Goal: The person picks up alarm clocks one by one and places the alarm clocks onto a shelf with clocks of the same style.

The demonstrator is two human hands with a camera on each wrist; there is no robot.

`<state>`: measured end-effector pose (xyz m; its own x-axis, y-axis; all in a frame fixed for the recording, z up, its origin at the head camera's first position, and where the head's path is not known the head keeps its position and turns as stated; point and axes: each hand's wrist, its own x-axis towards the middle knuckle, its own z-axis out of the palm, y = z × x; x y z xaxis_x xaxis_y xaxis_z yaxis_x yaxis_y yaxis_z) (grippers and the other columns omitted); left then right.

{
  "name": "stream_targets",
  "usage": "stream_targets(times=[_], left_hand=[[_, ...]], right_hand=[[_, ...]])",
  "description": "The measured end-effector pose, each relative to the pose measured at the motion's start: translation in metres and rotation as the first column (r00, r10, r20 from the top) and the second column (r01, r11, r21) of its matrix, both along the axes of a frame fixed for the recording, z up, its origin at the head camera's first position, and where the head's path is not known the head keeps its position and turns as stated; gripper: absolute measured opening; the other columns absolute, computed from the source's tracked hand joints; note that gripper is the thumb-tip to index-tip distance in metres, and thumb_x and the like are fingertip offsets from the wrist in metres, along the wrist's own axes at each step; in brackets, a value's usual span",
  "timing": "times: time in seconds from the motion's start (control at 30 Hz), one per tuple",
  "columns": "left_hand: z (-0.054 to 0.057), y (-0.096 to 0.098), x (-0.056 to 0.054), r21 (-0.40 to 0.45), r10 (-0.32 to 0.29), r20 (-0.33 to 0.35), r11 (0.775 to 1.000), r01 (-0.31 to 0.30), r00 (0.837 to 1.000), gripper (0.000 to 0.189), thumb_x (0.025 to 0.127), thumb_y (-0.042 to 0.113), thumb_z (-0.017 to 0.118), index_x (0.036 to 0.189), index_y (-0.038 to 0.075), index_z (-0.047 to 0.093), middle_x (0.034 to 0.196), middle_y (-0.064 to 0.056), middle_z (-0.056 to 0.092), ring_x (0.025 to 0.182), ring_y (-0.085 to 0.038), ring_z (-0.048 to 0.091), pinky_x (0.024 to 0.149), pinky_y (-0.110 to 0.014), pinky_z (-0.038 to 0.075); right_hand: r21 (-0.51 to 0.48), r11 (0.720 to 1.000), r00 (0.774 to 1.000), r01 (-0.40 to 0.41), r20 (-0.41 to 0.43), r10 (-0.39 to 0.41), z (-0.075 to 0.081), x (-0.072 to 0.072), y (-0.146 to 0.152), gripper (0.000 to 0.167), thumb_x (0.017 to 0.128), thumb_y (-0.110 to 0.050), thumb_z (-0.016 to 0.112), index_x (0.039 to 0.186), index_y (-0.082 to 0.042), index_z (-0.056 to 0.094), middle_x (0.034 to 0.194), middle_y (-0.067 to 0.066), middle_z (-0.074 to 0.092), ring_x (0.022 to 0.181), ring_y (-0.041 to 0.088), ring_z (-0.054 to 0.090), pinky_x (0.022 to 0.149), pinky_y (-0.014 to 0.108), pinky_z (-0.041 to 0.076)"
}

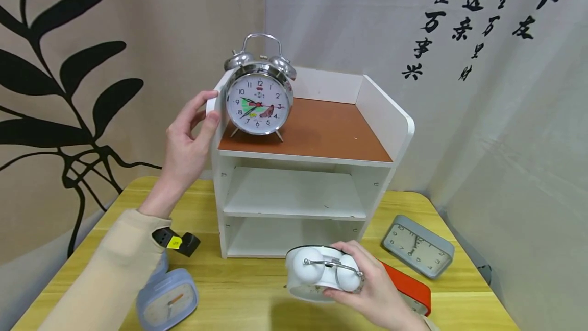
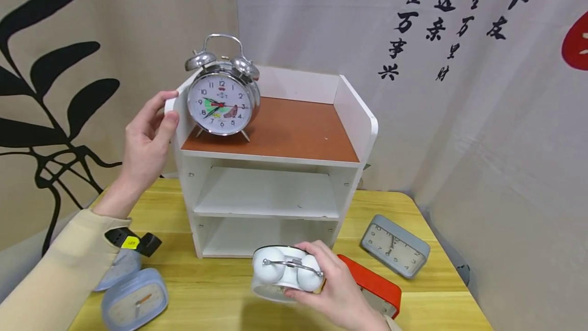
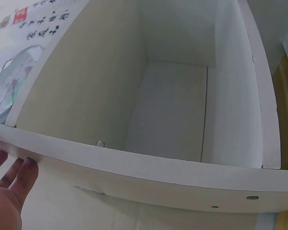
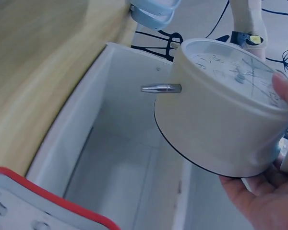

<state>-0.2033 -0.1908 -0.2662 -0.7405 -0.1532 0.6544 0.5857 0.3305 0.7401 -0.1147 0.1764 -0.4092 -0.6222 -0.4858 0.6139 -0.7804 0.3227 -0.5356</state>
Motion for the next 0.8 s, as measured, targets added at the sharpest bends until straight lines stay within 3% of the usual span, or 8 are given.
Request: stream_targets(times=[0.2,0.33,0.8], left_hand=[[0.0,0.0,0.001,-0.001,-0.005,0.001,1.0,0.005,1.0,0.041,0.111,0.022,0.053,0.151,0.016,0.054,0.157,-0.001,0.054,0.133,-0.018,0.059,0.094,-0.008,0.055],[0.0,-0.001,0.001,-0.002,-0.001,0.007,1.0,0.001,1.0,0.041,0.111,0.021,0.053,0.152,0.016,0.054,0.158,0.0,0.053,0.133,-0.017,0.059,0.095,-0.009,0.056],[0.0,0.0,0.001,0.019,-0.005,0.015,1.0,0.005,1.0,0.041,0.11,0.02,0.054,0.151,0.018,0.055,0.156,0.001,0.054,0.133,-0.018,0.059,0.095,-0.01,0.057]], right_hand=[[0.01,0.999,0.998,0.035,-0.059,-0.034,0.02,0.002,0.004,0.076,0.07,-0.01,0.097,0.137,-0.009,0.06,0.122,0.003,0.067,0.11,0.004,0.061,0.088,0.013,0.054],[0.018,0.999,0.993,0.048,-0.11,-0.046,0.036,0.003,0.007,0.075,0.071,-0.014,0.098,0.136,-0.007,0.061,0.122,0.003,0.068,0.111,0.003,0.06,0.09,0.011,0.053],[0.021,0.998,0.973,0.057,-0.227,-0.051,0.093,-0.008,0.015,0.066,0.086,-0.041,0.087,0.131,0.001,0.064,0.119,0.007,0.069,0.108,0.003,0.061,0.09,0.01,0.052]])
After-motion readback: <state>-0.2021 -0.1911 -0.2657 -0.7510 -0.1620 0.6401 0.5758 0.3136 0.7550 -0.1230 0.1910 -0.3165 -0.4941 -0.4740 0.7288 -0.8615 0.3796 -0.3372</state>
